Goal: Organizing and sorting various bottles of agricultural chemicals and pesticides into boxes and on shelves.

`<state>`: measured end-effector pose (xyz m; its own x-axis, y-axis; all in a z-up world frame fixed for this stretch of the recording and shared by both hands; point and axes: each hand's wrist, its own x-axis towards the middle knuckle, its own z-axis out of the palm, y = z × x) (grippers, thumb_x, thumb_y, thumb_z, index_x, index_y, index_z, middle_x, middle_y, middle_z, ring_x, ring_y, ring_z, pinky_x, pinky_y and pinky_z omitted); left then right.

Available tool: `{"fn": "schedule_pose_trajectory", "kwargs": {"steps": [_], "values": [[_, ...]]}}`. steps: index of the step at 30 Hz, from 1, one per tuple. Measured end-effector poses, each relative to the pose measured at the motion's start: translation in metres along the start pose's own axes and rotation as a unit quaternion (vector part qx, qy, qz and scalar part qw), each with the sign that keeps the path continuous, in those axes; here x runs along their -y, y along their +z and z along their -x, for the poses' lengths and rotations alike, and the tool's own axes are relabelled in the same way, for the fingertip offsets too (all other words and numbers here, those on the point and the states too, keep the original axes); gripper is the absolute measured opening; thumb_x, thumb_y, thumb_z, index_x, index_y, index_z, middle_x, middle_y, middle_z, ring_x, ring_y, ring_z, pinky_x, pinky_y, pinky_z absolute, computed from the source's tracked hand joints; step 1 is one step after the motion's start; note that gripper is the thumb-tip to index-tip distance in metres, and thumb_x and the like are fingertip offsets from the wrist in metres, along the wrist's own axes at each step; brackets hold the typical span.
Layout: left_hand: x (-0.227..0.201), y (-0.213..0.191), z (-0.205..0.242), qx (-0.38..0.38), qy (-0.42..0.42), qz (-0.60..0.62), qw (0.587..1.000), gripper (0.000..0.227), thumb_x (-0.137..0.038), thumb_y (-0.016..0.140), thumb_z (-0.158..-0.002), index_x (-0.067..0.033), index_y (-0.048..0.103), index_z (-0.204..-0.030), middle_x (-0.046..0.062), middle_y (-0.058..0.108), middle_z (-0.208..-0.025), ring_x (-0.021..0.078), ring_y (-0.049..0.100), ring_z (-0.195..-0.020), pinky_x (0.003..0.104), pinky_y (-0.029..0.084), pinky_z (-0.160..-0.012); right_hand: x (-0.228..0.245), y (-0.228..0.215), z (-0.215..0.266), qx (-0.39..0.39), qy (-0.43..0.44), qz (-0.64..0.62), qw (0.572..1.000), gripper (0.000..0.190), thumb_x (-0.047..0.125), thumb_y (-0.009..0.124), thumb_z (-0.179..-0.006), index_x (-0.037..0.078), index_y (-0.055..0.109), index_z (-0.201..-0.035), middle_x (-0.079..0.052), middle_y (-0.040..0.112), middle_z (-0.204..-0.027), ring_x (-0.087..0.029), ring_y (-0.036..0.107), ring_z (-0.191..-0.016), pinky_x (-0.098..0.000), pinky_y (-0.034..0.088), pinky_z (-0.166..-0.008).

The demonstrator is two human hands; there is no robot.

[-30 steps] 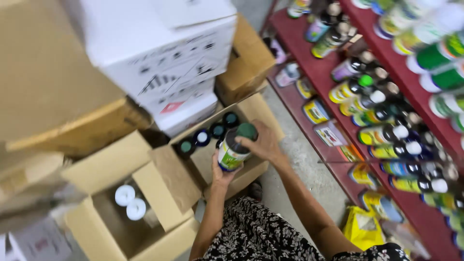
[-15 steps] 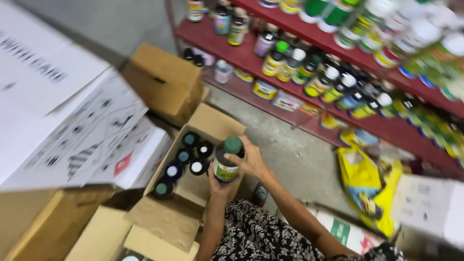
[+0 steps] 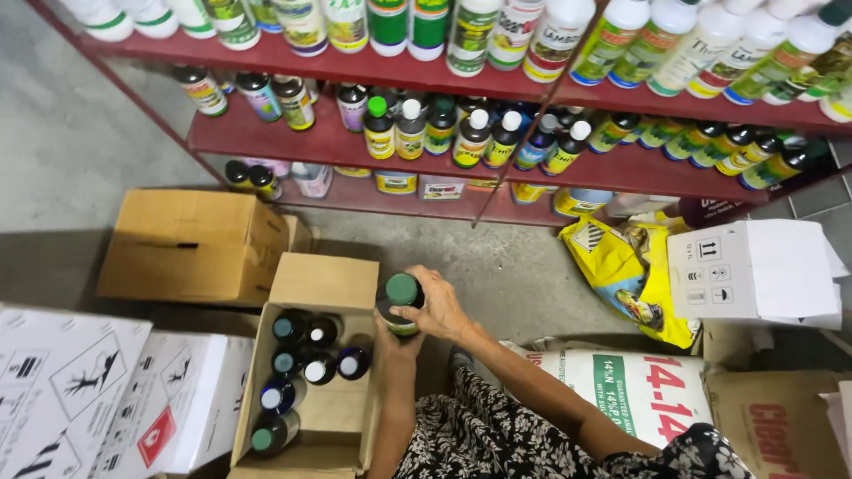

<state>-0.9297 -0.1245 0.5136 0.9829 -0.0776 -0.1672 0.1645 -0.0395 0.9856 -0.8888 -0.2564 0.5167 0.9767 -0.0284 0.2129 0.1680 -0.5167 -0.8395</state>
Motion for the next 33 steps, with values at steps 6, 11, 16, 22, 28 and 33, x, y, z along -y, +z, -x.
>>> {"fn": "schedule_pose_trajectory", "kwargs": {"steps": [6, 11, 16, 22, 28, 33], "values": [[0.218, 0.056, -0.108, -0.052, -0.391, 0.582, 0.711, 0.072, -0.073, 0.056, -0.083, -0.0266, 0.057, -0.138, 0.009, 0.059, -0.141, 0.0375, 0.054, -0.129, 0.067, 0.041, -0.105, -0.033, -0.039, -0.008, -0.029, 0.043, 0.023, 0.998, 0.062, 0.025, 0.093, -0.069, 0.006, 0.061, -0.118, -0.017, 0.07, -0.103, -0.034, 0.071, -0.097, -0.0432, 0.057, -0.083], [0.224, 0.088, -0.12, -0.059, -0.392, 0.586, 0.706, 0.073, -0.077, 0.047, -0.086, -0.0287, 0.058, -0.14, 0.01, 0.058, -0.144, 0.0382, 0.05, -0.134, 0.067, 0.038, -0.107, -0.056, -0.062, -0.023, -0.019, 0.035, -0.011, 0.999, 0.056, 0.023, 0.092, -0.07, 0.007, 0.063, -0.114, -0.014, 0.074, -0.098, -0.03, 0.075, -0.092, -0.0409, 0.059, -0.08], [0.242, 0.094, -0.12, -0.095, -0.378, 0.608, 0.691, 0.075, -0.078, 0.045, -0.088, -0.0264, 0.058, -0.14, 0.013, 0.058, -0.144, 0.039, 0.05, -0.132, 0.065, 0.039, -0.105, -0.07, -0.058, -0.034, 0.021, 0.028, -0.027, 0.999, 0.051, 0.021, 0.092, -0.069, 0.006, 0.065, -0.11, -0.014, 0.076, -0.097, -0.027, 0.076, -0.091, -0.0399, 0.06, -0.08], [0.268, 0.076, -0.143, -0.132, -0.341, 0.658, 0.659, 0.073, -0.078, 0.046, -0.087, -0.0256, 0.06, -0.136, 0.01, 0.061, -0.14, 0.037, 0.053, -0.128, 0.062, 0.043, -0.1, -0.082, -0.025, -0.062, 0.044, -0.021, -0.032, 0.998, 0.052, 0.021, 0.093, -0.068, 0.005, 0.065, -0.109, -0.016, 0.076, -0.097, -0.028, 0.076, -0.091, -0.0406, 0.059, -0.079], [0.26, 0.049, -0.182, -0.142, -0.324, 0.65, 0.672, 0.069, -0.072, 0.044, -0.09, -0.0229, 0.06, -0.136, 0.013, 0.061, -0.14, 0.0395, 0.053, -0.128, 0.066, 0.038, -0.105, -0.086, 0.008, -0.094, 0.023, -0.03, -0.026, 0.999, 0.05, 0.023, 0.091, -0.072, 0.004, 0.063, -0.108, -0.016, 0.075, -0.093, -0.029, 0.076, -0.086, -0.0397, 0.059, -0.075], [0.236, 0.014, -0.228, -0.138, -0.3, 0.632, 0.701, 0.058, -0.058, 0.046, -0.098, -0.0209, 0.057, -0.14, 0.011, 0.057, -0.146, 0.0361, 0.051, -0.134, 0.063, 0.033, -0.114, -0.093, 0.042, -0.133, -0.042, -0.053, -0.03, 0.997, 0.052, 0.021, 0.091, -0.072, 0.003, 0.062, -0.111, -0.015, 0.073, -0.094, -0.027, 0.075, -0.084, -0.0379, 0.058, -0.074]]}}
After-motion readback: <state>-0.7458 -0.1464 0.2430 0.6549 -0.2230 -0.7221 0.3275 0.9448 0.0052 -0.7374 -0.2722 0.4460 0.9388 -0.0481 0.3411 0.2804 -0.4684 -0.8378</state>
